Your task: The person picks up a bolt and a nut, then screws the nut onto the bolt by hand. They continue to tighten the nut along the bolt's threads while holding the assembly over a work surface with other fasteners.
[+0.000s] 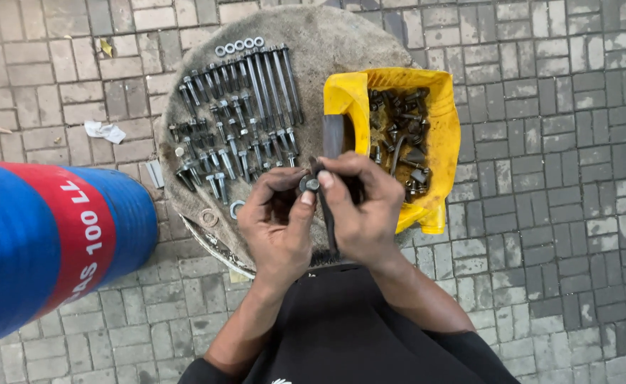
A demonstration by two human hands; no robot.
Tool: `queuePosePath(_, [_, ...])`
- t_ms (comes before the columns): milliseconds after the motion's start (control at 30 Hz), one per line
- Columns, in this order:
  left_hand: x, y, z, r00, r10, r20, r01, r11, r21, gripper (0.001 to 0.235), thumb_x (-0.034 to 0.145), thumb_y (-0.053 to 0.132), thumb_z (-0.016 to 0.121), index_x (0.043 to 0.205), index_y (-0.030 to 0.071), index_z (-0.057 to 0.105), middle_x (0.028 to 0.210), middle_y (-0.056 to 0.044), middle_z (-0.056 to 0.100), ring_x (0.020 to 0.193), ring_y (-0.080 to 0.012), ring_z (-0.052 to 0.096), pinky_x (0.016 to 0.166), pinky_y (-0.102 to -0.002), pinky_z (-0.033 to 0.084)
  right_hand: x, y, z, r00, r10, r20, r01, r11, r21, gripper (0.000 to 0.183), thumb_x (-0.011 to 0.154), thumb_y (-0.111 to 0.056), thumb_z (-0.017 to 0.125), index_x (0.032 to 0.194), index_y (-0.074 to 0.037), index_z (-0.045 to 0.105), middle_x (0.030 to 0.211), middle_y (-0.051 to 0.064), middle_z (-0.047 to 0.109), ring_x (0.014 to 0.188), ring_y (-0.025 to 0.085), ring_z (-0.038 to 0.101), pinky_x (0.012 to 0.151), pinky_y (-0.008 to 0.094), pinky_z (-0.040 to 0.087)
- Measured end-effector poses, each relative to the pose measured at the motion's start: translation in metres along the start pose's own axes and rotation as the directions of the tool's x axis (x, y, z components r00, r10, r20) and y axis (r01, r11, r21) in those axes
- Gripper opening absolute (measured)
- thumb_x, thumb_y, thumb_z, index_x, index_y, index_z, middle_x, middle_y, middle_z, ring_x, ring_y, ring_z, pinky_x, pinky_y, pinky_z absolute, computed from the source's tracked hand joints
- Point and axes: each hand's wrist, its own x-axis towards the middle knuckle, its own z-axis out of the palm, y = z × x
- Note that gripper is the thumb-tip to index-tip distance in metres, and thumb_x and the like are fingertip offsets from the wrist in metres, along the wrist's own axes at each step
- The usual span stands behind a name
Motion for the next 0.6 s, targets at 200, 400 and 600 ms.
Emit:
queuePosePath(200, [0.0,0.004,-0.009,0.996,0.076,0.053,-0.078,0.996,0.035,0.028,0.092,0.018,0.073,0.093,-0.008,0.064,0.091,-0.023,0.066,0.079,-0.024,0.064,0.063,-0.033,0.054,-0.004,-0.011,-0.003,0.998,-0.062,0.015,0.062,0.998,-0.014,0.01,0.095,-0.003,0.064,0.095,0.0,0.073,0.065,0.011,0.064,0.053,0.018,0.055,0.049,0.029,0.048])
queuePosePath(400, [0.001,0.007,-0.016,0.998,0.055,0.041,-0.057,0.997,0.046,0.03,0.093,0.022,0.068,0.093,-0.008,0.063,0.088,-0.021,0.065,0.077,-0.0205,0.062,0.062,-0.031,0.052,-0.027,-0.019,0.002,0.999,-0.039,0.016,0.039,0.999,-0.024,0.005,0.09,0.001,0.071,0.09,0.005,0.073,0.063,0.011,0.061,0.051,0.017,0.055,0.047,0.028,0.047])
queuePosePath(600, [-0.008,0.027,-0.01,0.991,0.042,0.126,-0.049,0.997,0.052,0.024,0.091,0.018,0.066,0.096,-0.005,0.066,0.087,-0.023,0.068,0.07,-0.0247,0.064,0.054,-0.032,0.053,0.002,0.007,-0.001,0.997,0.054,-0.061,-0.055,0.998,-0.007,0.009,0.095,-0.002,0.067,0.098,0.001,0.074,0.069,0.01,0.067,0.061,0.011,0.054,0.054,0.027,0.045])
